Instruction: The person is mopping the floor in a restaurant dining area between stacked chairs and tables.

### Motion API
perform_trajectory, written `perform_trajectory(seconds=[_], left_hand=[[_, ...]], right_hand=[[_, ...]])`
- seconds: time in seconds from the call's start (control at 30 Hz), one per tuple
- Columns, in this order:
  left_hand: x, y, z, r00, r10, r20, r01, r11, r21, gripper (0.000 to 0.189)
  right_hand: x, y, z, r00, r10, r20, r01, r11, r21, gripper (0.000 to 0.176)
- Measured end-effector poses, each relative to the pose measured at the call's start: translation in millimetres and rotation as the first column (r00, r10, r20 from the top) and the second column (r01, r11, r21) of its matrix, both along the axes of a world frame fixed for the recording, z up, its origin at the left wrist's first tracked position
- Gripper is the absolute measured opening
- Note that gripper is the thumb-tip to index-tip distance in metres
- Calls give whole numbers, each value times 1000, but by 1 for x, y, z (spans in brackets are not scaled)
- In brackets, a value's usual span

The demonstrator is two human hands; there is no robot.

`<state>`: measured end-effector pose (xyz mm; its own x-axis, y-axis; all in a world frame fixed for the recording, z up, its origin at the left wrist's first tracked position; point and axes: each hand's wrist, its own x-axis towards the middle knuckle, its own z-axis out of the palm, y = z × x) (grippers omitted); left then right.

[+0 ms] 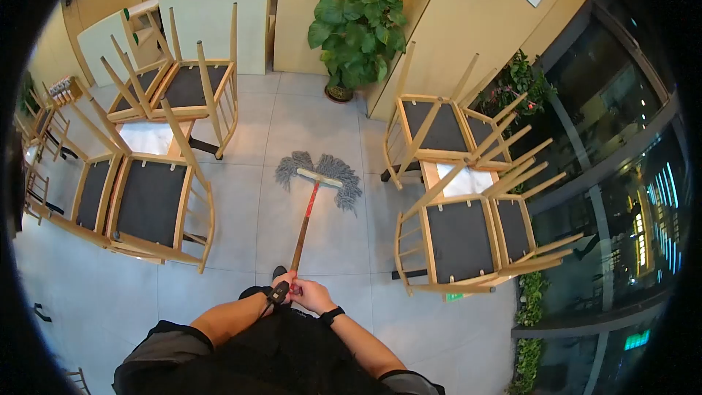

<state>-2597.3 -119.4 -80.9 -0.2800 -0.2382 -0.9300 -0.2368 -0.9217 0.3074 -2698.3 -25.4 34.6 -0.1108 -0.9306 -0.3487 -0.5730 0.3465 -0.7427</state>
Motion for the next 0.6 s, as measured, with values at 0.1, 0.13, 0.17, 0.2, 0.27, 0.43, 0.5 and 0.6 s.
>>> perform_trajectory(seconds=[0.1, 0.13, 0.17, 0.2, 0.27, 0.43, 0.5, 0.6], left_hand=[[-9, -24, -35, 988, 151, -46, -147, 987, 72, 24], [-12, -31, -30, 987, 153, -46, -149, 986, 78, 24], [-16, -36, -25, 998, 60, -10, -59, 998, 32, 27], [-19, -42, -21, 999, -33, 29, 33, 999, -12, 30], [-23, -49, -22, 999, -31, 17, 32, 999, -11, 30], [-35, -72, -21, 999, -39, -30, 38, 999, -34, 28], [-39, -82, 14, 999, 33, -42, -32, 999, 30, 27], [-47, -88, -10, 1000, 29, -9, -29, 1000, -9, 27]], right_hand=[[-11, -30, -2, 1000, 13, 16, -13, 1000, -7, 25], [-13, -38, -2, 1000, 15, 15, -15, 1000, -1, 25], [-16, -47, -2, 1000, 31, -4, -31, 999, 30, 25], [-18, -54, -2, 999, 48, -22, -47, 997, 60, 25], [-22, -64, 0, 999, 38, -7, -37, 998, 52, 25], [-34, -87, 1, 999, 47, 14, -48, 997, 54, 26], [-38, -94, -1, 998, 57, -7, -57, 998, -15, 27], [-45, -103, 1, 998, 54, -13, -54, 999, 7, 27]])
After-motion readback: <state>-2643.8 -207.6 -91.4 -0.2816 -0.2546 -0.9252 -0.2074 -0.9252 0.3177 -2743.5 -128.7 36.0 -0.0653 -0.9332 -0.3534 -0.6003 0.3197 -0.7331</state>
